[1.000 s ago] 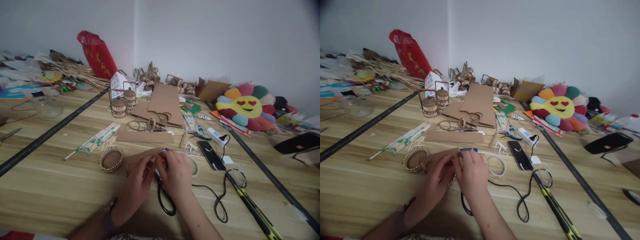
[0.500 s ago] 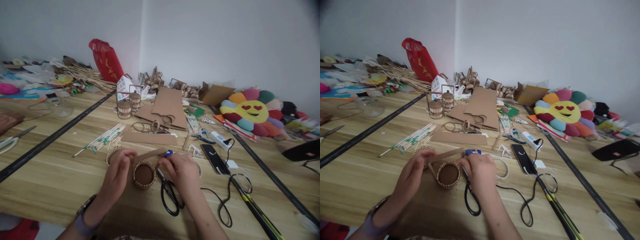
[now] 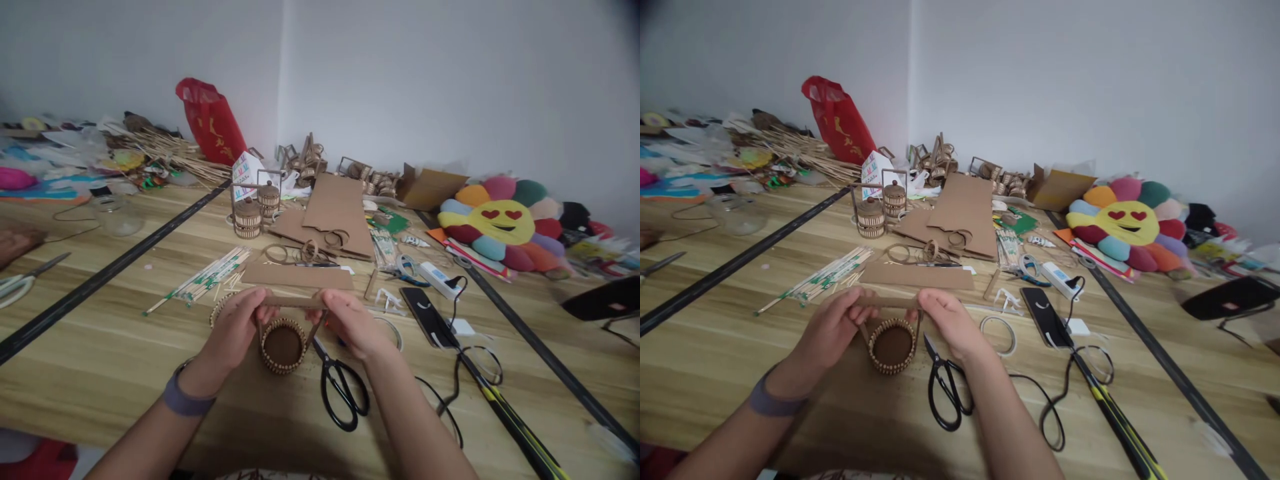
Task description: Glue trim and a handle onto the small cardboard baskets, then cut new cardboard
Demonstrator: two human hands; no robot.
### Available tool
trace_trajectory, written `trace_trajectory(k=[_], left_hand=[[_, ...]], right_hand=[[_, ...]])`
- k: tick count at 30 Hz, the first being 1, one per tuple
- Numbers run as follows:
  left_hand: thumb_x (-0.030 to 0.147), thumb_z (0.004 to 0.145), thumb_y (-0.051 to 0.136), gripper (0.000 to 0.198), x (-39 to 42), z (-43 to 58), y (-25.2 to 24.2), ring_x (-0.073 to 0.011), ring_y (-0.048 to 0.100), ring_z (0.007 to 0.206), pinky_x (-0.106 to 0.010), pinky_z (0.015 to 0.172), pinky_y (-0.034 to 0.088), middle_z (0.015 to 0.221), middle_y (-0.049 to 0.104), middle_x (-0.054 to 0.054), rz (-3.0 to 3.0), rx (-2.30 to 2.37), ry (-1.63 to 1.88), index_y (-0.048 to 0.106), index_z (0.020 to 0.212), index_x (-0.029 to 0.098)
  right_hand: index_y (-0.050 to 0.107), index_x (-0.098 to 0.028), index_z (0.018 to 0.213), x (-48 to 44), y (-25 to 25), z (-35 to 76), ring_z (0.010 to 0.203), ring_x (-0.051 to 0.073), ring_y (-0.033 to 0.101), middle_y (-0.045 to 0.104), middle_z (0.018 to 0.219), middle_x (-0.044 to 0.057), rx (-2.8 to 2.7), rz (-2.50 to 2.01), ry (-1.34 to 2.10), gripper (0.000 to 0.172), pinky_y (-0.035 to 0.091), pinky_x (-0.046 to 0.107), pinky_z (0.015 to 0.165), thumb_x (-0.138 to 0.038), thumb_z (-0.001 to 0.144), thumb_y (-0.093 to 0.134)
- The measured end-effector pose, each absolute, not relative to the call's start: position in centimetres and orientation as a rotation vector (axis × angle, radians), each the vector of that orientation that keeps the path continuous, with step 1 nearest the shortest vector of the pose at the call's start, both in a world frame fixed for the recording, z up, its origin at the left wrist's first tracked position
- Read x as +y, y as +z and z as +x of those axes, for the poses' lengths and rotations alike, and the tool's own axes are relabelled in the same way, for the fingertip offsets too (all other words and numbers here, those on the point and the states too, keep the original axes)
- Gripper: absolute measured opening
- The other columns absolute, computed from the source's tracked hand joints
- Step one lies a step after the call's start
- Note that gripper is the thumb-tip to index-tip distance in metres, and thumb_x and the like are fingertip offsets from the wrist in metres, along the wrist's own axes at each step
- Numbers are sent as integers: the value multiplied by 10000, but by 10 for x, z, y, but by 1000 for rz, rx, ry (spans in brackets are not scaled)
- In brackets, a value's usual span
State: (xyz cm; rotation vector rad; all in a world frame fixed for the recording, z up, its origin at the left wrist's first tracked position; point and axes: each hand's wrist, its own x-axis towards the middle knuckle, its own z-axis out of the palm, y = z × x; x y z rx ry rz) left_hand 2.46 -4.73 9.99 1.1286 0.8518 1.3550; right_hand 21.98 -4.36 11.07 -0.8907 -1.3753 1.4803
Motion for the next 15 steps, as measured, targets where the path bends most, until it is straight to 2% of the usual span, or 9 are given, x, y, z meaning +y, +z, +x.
trace_trajectory(k=[6, 11, 15], left_hand=[[462, 764, 616, 375, -44, 28, 97, -125, 405, 528, -277, 586, 483, 519, 342, 65, 995, 926, 1402, 383, 571, 240], [469, 734, 615, 412, -44, 30, 100, -122, 378, 505, -266, 550, 455, 497, 309, 70, 997, 939, 1404, 329, 536, 248], [469, 800, 571, 402, -44, 24, 99, -146, 431, 540, -277, 593, 456, 508, 395, 39, 1139, 981, 1375, 392, 520, 242]], right_hand=[[598, -207, 582, -47, 113, 209, 581, 158, 502, 551, 573, -10, -1249, -786, 1562, 538, 449, 302, 643, -709, 702, 751], [572, -220, 562, -46, 106, 206, 599, 168, 482, 510, 572, -10, -1227, -798, 1513, 571, 438, 311, 639, -756, 671, 736], [584, -213, 617, -44, 94, 208, 615, 167, 483, 508, 582, -16, -1157, -749, 1570, 564, 423, 307, 657, -748, 653, 761]])
